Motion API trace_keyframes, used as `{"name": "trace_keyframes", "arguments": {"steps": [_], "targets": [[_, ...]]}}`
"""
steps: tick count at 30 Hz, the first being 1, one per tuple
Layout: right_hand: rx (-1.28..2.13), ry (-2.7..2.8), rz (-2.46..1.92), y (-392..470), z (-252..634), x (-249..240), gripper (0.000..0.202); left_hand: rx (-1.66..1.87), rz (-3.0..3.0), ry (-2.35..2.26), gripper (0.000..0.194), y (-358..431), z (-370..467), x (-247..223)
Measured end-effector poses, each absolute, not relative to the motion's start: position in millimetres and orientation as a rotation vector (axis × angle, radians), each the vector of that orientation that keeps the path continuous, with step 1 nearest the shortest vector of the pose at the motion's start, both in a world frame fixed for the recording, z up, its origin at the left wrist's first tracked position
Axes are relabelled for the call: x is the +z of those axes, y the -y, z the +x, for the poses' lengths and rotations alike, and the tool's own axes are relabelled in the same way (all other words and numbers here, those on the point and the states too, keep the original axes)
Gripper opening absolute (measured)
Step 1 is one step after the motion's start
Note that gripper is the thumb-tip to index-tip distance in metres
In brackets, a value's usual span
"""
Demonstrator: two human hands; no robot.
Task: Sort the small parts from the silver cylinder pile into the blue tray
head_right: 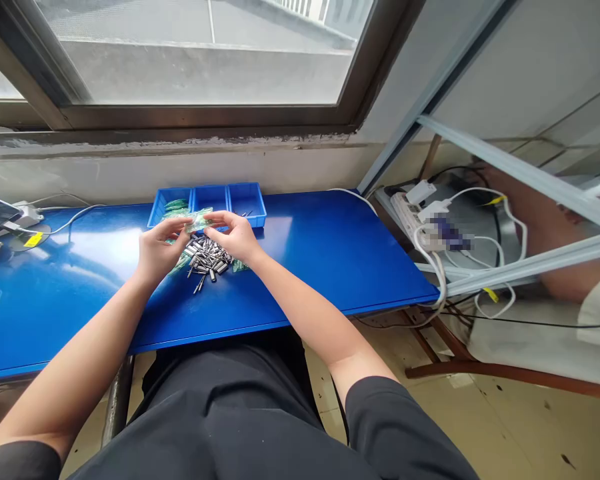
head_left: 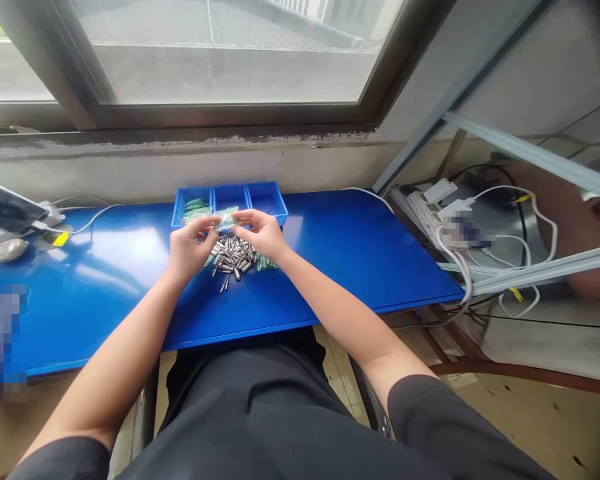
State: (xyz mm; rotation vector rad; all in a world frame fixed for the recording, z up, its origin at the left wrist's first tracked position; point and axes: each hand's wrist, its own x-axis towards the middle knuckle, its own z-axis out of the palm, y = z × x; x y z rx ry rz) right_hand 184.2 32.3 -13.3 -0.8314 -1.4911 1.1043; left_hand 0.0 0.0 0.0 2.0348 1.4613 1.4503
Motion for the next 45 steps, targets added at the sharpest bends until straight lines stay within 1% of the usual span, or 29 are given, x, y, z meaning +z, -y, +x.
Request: {"name": "trace_keyframes", "arguments": {"steps": [3, 7, 9, 11, 13, 15, 17, 19, 23, 30, 34, 42, 45], "targets": [[1.062, 1.523, -0.857, -33, 186, -14, 0.03, 1.385, 2.056, -1.376, 0.032, 1, -1, 0], [0.975, 1.643, -0.867, -30, 188, -14, 0.031, 1.372, 2.075, -1.31, 0.035, 2, -3, 1], [0.916, 1.717, -0.884, -28, 189, -14, 0.038, 1.383, 2.085, -1.404, 0.036, 0, -5, 1], [0.857, 1.795, -0.914, -28, 189, -15, 0.047, 1.371, 2.09, -1.596, 0.04, -3, -8, 1], [0.791, 1.89, -0.934, -28, 189, -17, 0.05, 1.312, 2.091, -1.803, 0.045, -8, -12, 0], [0.708, 1.981, -0.934, -29, 189, -19, 0.041, 1.222, 2.122, -1.921, 0.051, -15, -15, -3], [0.645, 2.035, -0.933, -30, 189, -19, 0.03, 1.077, 2.139, -1.983, 0.05, -20, -17, -7], [0.637, 2.071, -0.936, -30, 189, -18, 0.025, 0.973, 2.172, -2.007, 0.049, -23, -17, -9], [0.679, 2.182, -0.915, -27, 191, -15, 0.024, 0.942, 2.202, -2.031, 0.043, -23, -17, -10], [0.694, 2.332, -0.82, -24, 192, -16, 0.022, 1.047, 2.209, -2.122, 0.034, -22, -21, -9], [0.704, 2.341, -0.83, -24, 193, -14, 0.018, 0.969, 2.182, -2.176, 0.038, -24, -21, -8], [0.702, 2.355, -0.848, -24, 194, -12, 0.022, 0.73, 2.202, -2.217, 0.051, -22, -20, -5], [0.689, 2.365, -0.847, -24, 194, -13, 0.021, 0.689, 2.206, -2.224, 0.054, -22, -19, -3]]}}
